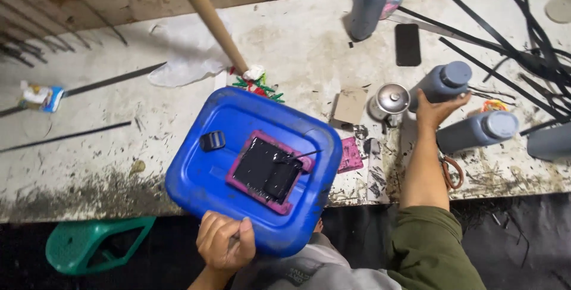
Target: Applying dye to a small component using an applicator and refilling the dye tray from a bottle
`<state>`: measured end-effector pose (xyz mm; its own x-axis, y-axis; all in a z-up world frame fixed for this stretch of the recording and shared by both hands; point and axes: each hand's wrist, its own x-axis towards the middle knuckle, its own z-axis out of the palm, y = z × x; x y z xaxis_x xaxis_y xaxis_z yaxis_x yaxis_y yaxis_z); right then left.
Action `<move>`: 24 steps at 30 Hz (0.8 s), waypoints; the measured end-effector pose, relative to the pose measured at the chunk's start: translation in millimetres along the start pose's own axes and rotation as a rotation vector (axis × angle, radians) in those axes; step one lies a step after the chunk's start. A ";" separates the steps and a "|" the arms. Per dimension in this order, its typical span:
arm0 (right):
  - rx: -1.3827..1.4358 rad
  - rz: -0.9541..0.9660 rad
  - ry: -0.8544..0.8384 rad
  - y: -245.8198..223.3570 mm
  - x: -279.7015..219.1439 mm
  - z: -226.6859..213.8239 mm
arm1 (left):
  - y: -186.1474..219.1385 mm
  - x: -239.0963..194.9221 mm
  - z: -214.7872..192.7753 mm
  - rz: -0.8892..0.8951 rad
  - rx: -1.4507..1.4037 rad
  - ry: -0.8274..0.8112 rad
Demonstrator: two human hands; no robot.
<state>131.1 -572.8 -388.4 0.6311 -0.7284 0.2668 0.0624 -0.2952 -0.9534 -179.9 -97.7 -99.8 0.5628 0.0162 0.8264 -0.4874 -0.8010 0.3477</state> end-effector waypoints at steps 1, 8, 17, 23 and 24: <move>0.022 0.056 -0.001 7.5 0.4 -1.0 | 1.2 3.2 -0.3 0.024 -0.030 -0.002; 0.215 -0.311 -0.127 -142.7 -70.1 -31.8 | -3.1 7.1 -6.0 0.024 -0.180 -0.020; 0.086 -0.488 -0.858 -435.0 -210.4 -83.1 | -89.1 87.9 -30.1 0.119 -0.337 -0.616; -0.024 -0.535 -0.933 -491.0 -245.9 -66.3 | -110.4 117.1 -8.4 0.262 -0.413 -0.768; -0.037 -0.532 -0.916 -495.9 -252.0 -65.6 | -111.6 115.4 -7.3 0.275 -0.431 -0.771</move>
<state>-109.6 -283.4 26.4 0.8726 0.2396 0.4257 0.4879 -0.4688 -0.7363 -65.4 -2.0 -40.0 0.6037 -0.6684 0.4345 -0.7890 -0.4233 0.4452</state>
